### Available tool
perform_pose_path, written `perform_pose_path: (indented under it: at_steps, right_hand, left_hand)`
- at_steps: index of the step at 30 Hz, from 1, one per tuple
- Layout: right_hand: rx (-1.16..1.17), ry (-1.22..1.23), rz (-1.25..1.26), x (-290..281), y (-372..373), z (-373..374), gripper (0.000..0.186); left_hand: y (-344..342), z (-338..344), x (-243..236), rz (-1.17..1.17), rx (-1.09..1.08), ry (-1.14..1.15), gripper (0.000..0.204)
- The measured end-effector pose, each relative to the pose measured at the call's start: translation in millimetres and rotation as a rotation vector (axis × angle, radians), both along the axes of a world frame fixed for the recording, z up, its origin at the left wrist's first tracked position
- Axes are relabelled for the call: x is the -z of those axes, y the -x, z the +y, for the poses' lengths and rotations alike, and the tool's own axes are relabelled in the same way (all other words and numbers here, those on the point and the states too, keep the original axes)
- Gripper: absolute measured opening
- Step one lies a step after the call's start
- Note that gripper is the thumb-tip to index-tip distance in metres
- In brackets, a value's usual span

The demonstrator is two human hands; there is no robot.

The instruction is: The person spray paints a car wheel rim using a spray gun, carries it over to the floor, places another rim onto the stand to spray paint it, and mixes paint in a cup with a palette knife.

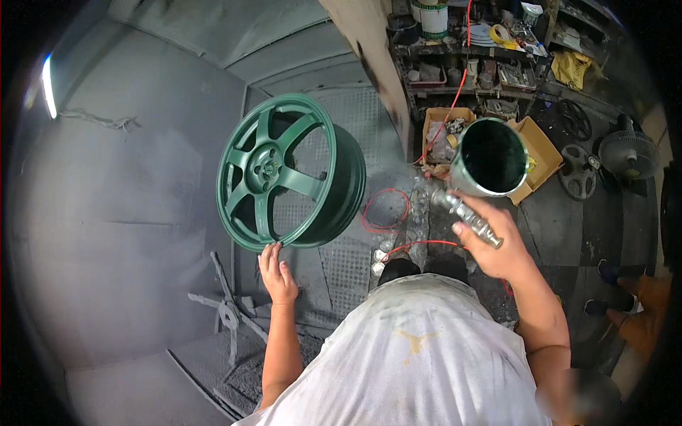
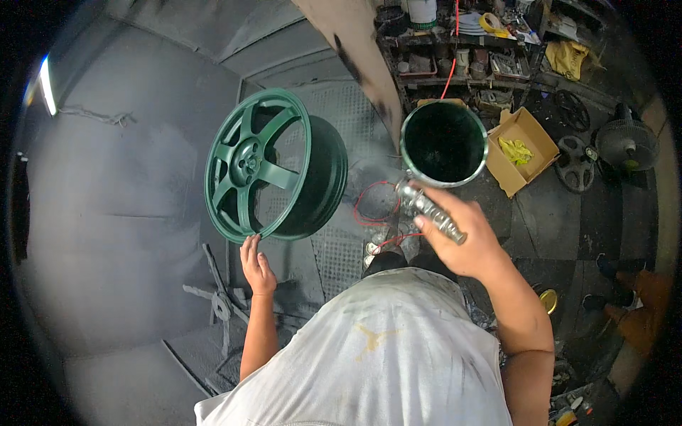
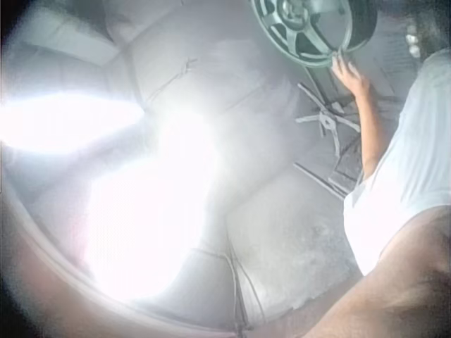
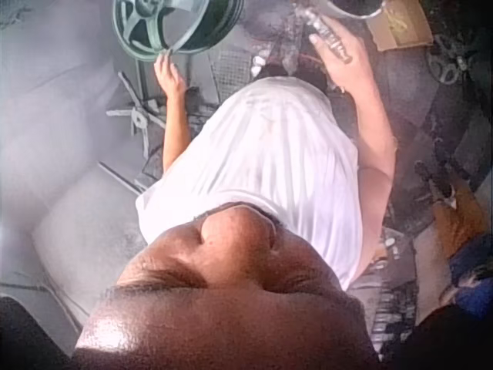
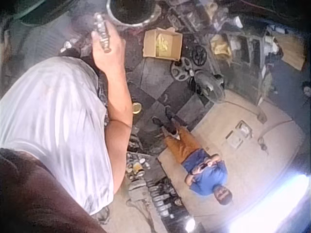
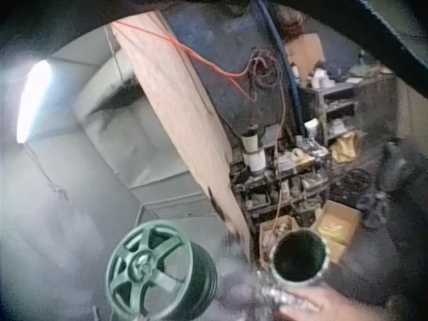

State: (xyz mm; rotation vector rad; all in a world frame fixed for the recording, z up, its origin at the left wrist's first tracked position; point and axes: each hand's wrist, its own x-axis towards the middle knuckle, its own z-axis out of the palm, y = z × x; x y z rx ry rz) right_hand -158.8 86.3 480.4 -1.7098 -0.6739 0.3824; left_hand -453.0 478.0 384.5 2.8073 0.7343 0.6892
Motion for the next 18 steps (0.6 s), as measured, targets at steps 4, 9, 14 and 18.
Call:
perform_pose_path:
  at_steps: [4, 9, 14, 18]
  right_hand:
    - [-0.384, 0.053, 0.233, 1, 30, -6, 0.050]
    - [-0.382, -0.023, 0.079, -4, 32, -7, 0.036]
    - [0.042, -0.030, -0.086, -2, 9, 8, 0.038]
    - [-0.032, 0.152, 0.134, 11, 14, 12, 0.044]
  left_hand:
    - [19, 24, -1, 0.035, -0.003, -0.006, 0.048]
    - [42, 60, -7, 0.056, 0.031, -0.030, 0.049]
    - [55, 79, -12, 0.019, -0.023, -0.043, 0.040]
    - [38, 54, -17, 0.067, 0.078, -0.069, 0.029]
